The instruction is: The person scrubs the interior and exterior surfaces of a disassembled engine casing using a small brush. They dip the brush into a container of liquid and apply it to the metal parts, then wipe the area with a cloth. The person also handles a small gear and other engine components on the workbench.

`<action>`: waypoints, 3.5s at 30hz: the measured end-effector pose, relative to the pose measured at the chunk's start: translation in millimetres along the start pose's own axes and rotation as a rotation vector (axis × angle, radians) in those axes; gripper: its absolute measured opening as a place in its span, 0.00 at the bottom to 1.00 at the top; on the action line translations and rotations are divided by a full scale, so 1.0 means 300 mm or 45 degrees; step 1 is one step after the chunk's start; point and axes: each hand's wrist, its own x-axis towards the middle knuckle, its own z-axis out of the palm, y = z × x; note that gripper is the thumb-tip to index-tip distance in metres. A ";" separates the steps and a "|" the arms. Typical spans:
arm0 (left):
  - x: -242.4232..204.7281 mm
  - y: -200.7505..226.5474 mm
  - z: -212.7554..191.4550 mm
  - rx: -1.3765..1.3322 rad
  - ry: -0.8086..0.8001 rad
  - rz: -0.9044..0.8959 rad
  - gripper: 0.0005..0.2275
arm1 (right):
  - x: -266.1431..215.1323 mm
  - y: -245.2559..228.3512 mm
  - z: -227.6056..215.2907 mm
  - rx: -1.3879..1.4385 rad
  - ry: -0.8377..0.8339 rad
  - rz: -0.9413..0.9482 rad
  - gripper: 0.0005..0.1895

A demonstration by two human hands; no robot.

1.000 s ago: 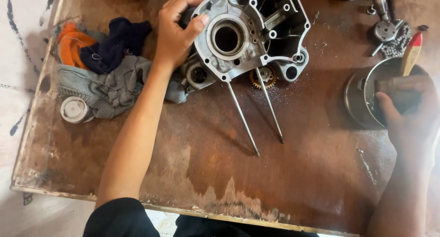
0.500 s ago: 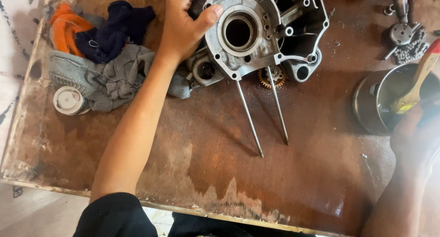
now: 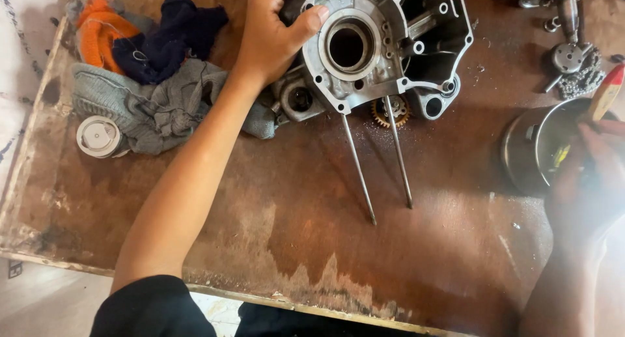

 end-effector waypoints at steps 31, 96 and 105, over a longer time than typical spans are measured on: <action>0.008 0.017 0.015 0.165 0.118 0.106 0.19 | 0.326 -0.595 0.249 -0.157 -0.381 -0.697 0.19; -0.003 0.055 0.106 0.255 0.136 -0.100 0.22 | 0.114 -0.433 0.209 0.600 -0.359 0.048 0.18; -0.024 0.204 0.303 0.468 0.382 -0.219 0.16 | 0.163 -0.355 0.178 0.444 -0.165 -0.182 0.13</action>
